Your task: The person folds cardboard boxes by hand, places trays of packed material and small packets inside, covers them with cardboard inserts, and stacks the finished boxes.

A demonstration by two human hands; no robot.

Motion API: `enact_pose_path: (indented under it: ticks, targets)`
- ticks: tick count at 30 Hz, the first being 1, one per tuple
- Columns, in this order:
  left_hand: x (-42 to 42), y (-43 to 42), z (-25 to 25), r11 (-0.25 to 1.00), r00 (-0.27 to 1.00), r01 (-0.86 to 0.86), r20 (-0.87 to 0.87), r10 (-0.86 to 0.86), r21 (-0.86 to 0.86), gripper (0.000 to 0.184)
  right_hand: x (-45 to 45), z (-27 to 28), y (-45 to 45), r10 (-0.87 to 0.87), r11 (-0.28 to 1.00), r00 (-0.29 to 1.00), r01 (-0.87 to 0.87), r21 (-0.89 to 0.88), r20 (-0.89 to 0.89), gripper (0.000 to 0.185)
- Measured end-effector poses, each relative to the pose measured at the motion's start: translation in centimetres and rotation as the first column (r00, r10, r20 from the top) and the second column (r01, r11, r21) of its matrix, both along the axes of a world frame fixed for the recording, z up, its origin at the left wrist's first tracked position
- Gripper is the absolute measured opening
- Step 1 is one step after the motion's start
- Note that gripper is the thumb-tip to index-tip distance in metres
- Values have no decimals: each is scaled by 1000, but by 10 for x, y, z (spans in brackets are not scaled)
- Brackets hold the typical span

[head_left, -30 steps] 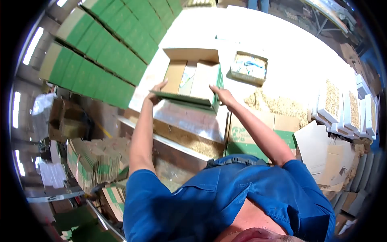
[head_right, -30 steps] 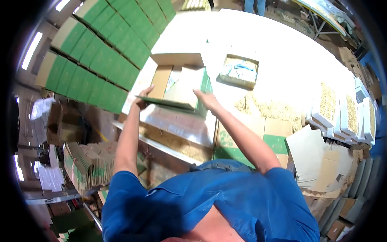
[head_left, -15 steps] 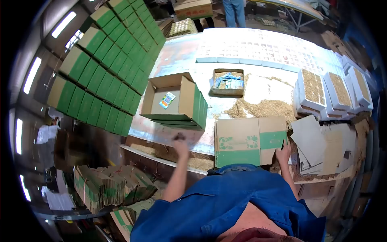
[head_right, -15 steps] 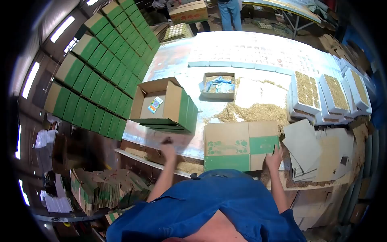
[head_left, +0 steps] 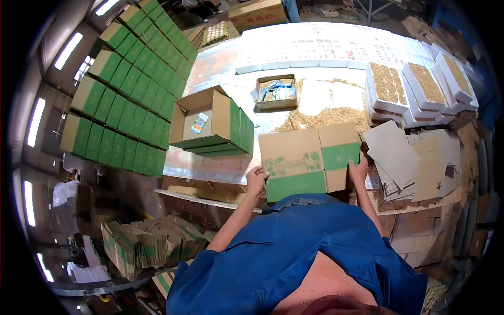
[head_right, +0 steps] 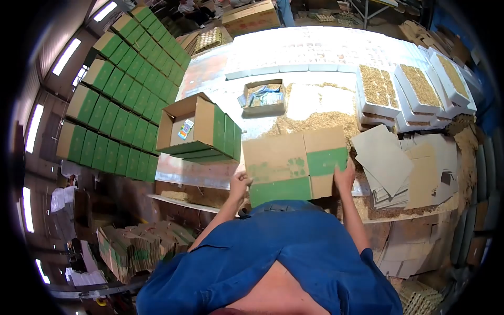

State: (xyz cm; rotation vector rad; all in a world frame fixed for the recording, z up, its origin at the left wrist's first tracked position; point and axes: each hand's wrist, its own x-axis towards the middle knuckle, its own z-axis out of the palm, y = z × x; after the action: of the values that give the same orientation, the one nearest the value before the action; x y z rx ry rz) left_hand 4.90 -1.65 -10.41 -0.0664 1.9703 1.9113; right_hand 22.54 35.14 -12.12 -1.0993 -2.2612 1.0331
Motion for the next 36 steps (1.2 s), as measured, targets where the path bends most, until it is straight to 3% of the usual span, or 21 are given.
enact_pose_path:
  ticks: [1,2,4,6,7,8,10,12,15,19,23,27,30,33,36]
  targets:
    - [-7,-4,8,998,998,53,-47,-52,21,29,1,17,-4,-61,998,995,60,-25,-76,56]
    - [-15,-10,20,991,987,121,-113,-113,62,29,-2,0,2,-126,980,976,150,132,-176,53]
    - [-24,-9,47,988,984,123,-141,-110,92,31,-4,57,4,-139,976,937,75,-205,-321,51]
    - [-24,-7,74,985,951,167,-269,-150,41,34,-10,61,20,-128,979,922,60,-193,-365,40]
    - [-32,-10,64,968,920,238,-337,-200,75,35,-17,54,32,-110,980,891,22,-200,-440,39]
    - [-24,-2,90,971,919,233,-339,-204,48,33,-21,47,41,-93,979,853,-15,-202,-514,38]
    - [-18,1,114,977,952,206,-244,-187,58,29,-22,106,26,-143,916,808,-110,-385,-571,36]
    - [-15,-5,119,956,937,274,-252,-241,103,32,-25,136,20,-122,922,764,-148,-357,-634,36]
    - [-10,1,120,956,953,232,-239,-186,179,46,-28,146,12,-123,917,777,-148,-370,-617,40]
    - [-9,-6,112,938,965,252,-132,-226,239,45,-36,154,-2,-76,973,818,-65,-221,-571,45]
    - [-13,-15,127,895,930,364,-48,-365,258,41,-44,142,3,-91,943,781,-131,-305,-618,45]
    - [-21,-16,155,829,847,517,10,-531,215,38,-43,155,5,-144,816,748,-281,-506,-648,49]
    - [-28,-13,175,775,780,605,61,-623,185,36,-41,154,8,-136,795,743,-312,-519,-655,50]
    - [-25,-6,196,739,735,673,113,-668,-8,32,-36,166,1,-187,768,739,-302,-566,-648,48]
    - [-13,6,213,599,630,750,31,-776,-281,34,-35,167,-1,-210,754,747,-287,-591,-631,44]
